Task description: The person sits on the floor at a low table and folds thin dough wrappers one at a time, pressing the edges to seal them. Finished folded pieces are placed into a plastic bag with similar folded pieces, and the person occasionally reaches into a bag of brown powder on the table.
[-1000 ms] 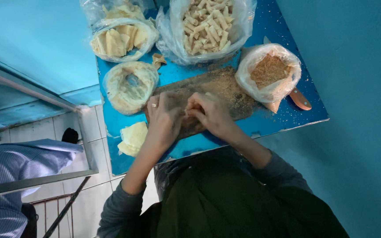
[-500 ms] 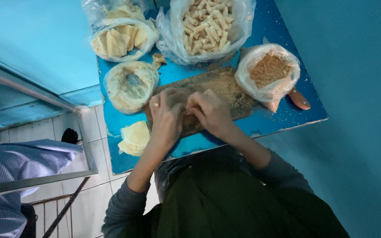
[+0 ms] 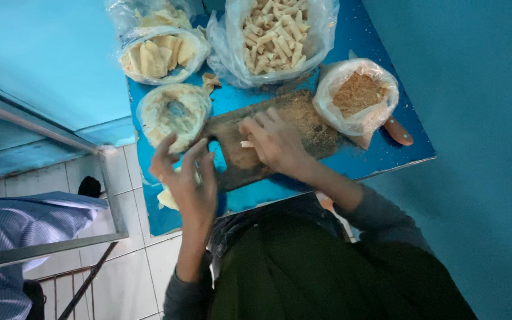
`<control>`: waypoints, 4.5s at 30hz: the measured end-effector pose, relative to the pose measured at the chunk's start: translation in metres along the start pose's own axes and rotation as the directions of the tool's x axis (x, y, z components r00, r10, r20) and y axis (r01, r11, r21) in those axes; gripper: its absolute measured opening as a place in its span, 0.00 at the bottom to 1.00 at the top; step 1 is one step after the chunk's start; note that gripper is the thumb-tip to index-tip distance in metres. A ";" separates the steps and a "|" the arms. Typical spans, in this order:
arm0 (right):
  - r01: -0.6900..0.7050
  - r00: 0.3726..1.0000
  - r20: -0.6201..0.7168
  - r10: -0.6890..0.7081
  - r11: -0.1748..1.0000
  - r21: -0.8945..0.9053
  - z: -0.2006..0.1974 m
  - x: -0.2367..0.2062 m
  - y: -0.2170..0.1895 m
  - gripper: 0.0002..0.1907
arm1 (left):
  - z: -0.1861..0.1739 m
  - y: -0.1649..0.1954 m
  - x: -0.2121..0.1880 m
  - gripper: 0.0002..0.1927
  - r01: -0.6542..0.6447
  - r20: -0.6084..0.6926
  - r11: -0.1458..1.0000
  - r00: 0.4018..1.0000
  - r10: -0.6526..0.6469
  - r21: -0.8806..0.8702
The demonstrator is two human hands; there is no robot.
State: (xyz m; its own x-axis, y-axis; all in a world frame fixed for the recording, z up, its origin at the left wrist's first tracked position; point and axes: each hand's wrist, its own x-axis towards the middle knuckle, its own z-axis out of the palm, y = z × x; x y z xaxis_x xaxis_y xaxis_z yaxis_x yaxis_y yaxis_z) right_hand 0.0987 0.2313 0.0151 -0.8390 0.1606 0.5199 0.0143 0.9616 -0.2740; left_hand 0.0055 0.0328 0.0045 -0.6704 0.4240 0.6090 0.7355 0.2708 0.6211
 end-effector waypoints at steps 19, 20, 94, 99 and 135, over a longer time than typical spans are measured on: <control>-0.489 0.857 0.463 0.225 0.637 0.596 -0.027 -0.010 0.007 0.20 | 0.002 0.006 -0.021 0.18 -0.006 0.087 0.995 0.996 0.015 -0.101; -0.502 0.851 0.501 0.159 0.527 0.686 -0.028 -0.012 0.008 0.22 | 0.005 0.009 -0.019 0.18 -0.025 0.122 0.993 0.992 0.039 -0.114; -0.186 0.982 0.100 0.159 0.885 0.427 -0.164 -0.017 0.105 0.14 | 0.050 0.059 0.036 0.12 0.139 0.138 0.788 0.988 -0.069 -0.600; -0.491 0.871 0.064 0.488 0.869 0.061 -0.141 -0.029 0.119 0.07 | 0.028 0.048 0.002 0.12 0.009 -0.010 0.905 1.000 -0.014 -0.426; -0.159 0.985 -0.071 0.156 0.987 -0.036 -0.138 -0.045 0.111 0.08 | 0.035 0.007 -0.051 0.10 -0.133 -0.215 0.990 0.969 0.122 -0.036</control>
State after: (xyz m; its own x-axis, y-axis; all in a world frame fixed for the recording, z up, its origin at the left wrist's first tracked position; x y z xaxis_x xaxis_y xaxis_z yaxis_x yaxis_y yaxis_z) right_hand 0.2135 0.3610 0.0728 -0.7860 0.3240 0.5266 0.1671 0.9313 -0.3236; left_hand 0.0483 0.0437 -0.0391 -0.5807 0.2580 0.7721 0.8141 0.1806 0.5520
